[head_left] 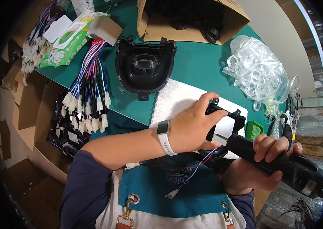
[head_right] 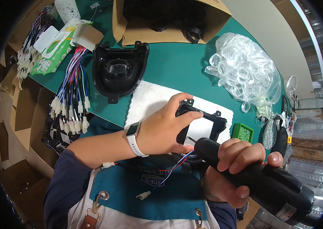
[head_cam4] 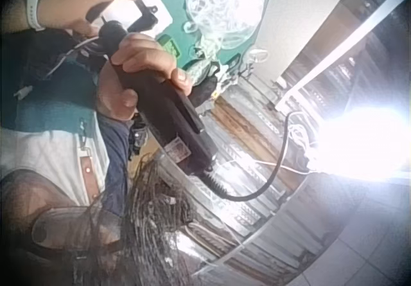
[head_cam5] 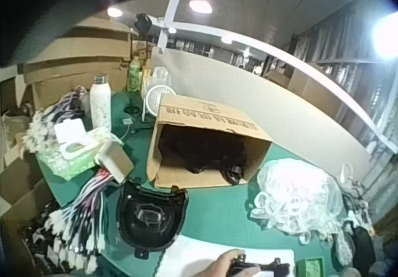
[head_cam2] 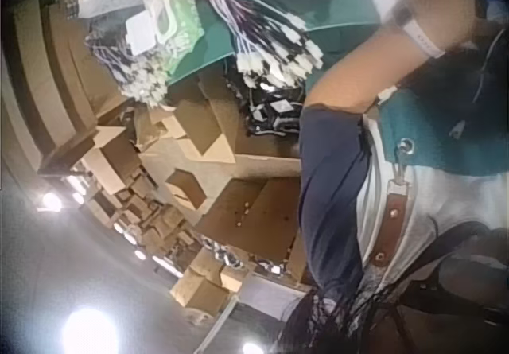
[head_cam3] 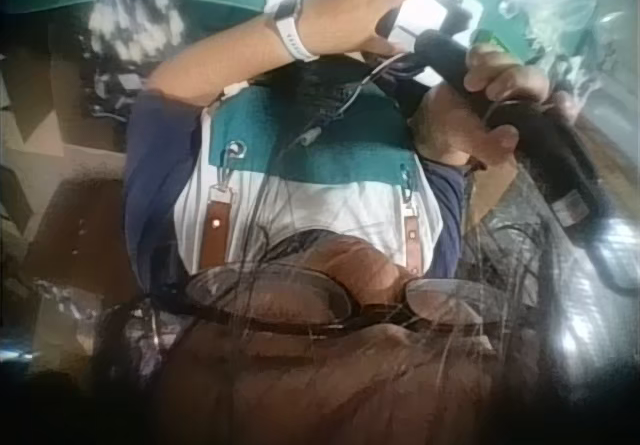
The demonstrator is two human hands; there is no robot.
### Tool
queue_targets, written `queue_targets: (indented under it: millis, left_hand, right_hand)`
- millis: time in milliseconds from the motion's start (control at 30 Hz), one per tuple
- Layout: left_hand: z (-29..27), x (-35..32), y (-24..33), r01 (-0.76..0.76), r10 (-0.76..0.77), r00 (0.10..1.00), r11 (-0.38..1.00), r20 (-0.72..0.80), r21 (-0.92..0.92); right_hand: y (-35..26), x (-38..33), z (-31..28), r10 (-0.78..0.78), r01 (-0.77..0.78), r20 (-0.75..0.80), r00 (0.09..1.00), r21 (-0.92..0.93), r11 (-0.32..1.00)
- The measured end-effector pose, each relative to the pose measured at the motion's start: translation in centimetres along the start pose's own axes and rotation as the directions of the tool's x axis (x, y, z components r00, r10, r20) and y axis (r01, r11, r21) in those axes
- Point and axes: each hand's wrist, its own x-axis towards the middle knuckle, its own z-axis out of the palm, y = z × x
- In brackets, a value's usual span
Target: The person assembles electronic components, including an electronics housing, mounting bracket, wiring harness, and plastic lenses, using an electric screwdriver.
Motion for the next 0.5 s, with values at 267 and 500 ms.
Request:
queue_targets:
  millis: [267, 500]
  left_hand:
    - [-0.2, -0.1, 0.0, 0.016, -0.016, 1.000, 1.000, 0.014, -0.013]
    - [-0.1, -0.1, -0.2, 0.012, -0.012, 1.000, 0.999, 0.008, -0.042]
  right_hand:
    - [0.9, 0.0, 0.8, 0.027, -0.025, 0.051, 0.998, -0.040, 0.999]
    - [1.9, 1.4, 0.9, 0.142, -0.164, 0.233, 0.962, 0.081, 0.983]
